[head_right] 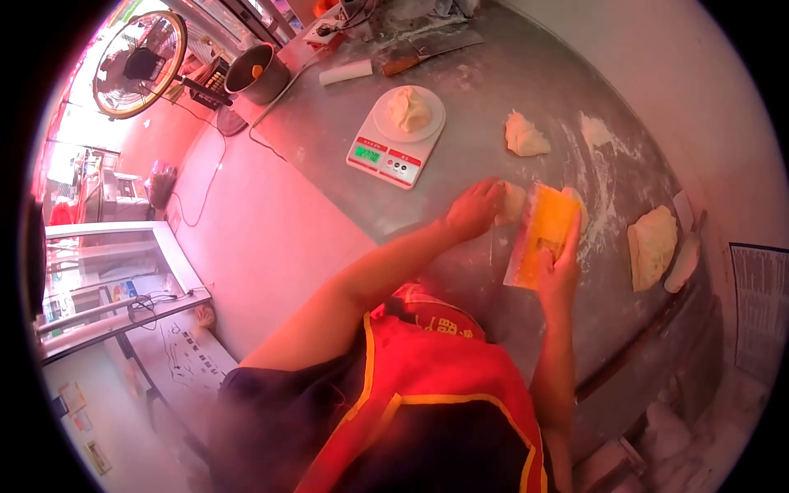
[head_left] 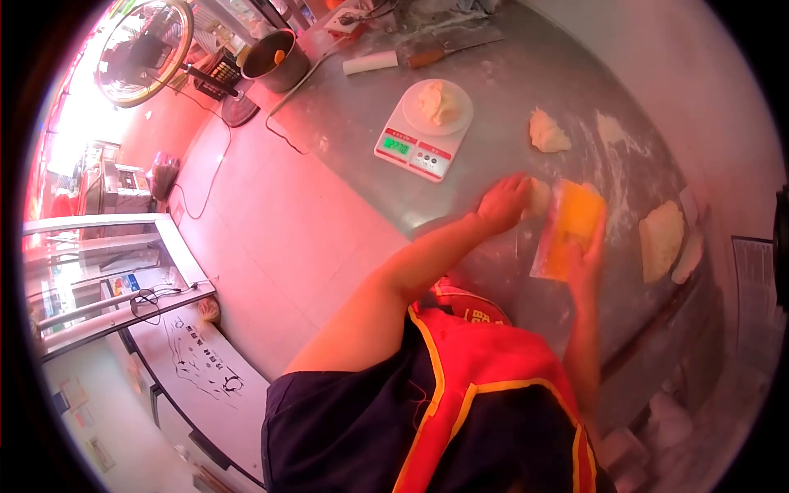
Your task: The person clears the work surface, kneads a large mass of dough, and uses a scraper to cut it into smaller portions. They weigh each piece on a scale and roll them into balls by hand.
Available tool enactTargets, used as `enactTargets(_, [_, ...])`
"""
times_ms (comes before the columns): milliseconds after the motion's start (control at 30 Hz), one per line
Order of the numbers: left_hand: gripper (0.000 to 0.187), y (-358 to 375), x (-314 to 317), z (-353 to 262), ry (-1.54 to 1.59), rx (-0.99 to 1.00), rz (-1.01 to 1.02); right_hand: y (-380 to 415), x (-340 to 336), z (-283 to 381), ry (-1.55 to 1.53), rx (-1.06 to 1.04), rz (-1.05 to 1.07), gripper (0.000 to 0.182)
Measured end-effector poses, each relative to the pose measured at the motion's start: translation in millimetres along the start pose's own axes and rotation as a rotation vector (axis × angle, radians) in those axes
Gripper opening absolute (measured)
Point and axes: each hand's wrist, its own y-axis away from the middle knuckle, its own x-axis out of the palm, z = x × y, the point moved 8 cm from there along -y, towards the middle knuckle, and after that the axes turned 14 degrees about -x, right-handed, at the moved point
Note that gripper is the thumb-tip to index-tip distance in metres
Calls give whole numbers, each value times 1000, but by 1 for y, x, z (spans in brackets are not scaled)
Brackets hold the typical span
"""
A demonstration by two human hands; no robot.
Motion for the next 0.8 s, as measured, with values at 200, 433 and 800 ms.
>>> enactTargets(200, [46,-25,14,22,24,-70,251,-10,12,12,94,13,47,76])
enactTargets(433, [33,-20,1,21,91,-91,220,3,14,18,43,140,73,79])
enactTargets(800, [9,-12,-4,34,77,-107,84,-3,55,14,157,52,213,79])
